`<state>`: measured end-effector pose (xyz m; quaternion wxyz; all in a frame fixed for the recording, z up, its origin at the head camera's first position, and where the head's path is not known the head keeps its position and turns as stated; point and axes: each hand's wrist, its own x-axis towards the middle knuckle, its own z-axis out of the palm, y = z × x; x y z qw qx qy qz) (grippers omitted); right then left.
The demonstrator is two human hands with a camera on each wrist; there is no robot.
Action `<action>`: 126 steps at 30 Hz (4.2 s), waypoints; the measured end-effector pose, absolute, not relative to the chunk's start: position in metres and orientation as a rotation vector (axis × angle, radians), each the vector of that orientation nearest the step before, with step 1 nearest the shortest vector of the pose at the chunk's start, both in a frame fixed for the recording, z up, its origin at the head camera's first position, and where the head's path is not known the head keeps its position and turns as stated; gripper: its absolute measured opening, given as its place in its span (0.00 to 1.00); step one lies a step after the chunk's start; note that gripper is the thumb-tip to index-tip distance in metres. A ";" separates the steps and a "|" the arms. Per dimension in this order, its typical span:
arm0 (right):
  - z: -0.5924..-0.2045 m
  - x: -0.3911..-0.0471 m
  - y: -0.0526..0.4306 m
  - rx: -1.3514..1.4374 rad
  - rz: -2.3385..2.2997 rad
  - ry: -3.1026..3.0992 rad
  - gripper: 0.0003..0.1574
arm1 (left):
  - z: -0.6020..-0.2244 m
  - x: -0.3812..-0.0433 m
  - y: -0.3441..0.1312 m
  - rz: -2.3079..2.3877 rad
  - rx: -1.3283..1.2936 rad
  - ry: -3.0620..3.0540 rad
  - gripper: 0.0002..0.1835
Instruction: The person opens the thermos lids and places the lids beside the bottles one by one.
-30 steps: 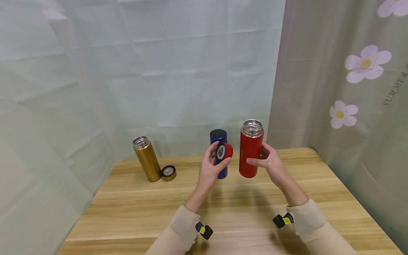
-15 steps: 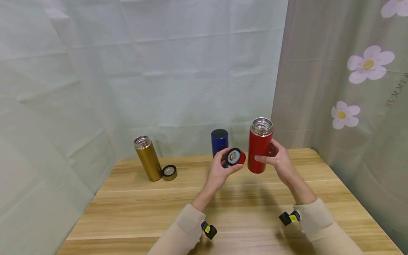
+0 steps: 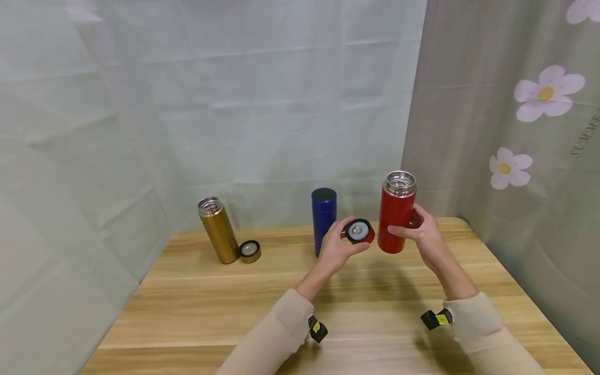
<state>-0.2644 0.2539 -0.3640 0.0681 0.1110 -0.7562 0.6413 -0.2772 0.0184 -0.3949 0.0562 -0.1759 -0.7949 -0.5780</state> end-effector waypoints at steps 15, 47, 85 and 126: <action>-0.371 -0.268 0.273 0.181 1.865 -2.254 0.46 | -0.415 -0.290 0.038 -1.822 -0.481 -2.392 0.38; -0.407 -0.296 0.329 0.215 2.061 -2.161 0.41 | -0.451 -0.307 0.099 -1.732 -0.235 -2.476 0.37; -0.432 -0.312 0.306 -0.459 1.810 -2.039 0.53 | -0.470 -0.327 0.156 -1.456 -0.119 -2.675 0.35; -0.421 -0.300 0.315 -0.310 1.719 -1.994 0.56 | -0.452 -0.315 0.137 -1.495 -0.210 -2.679 0.39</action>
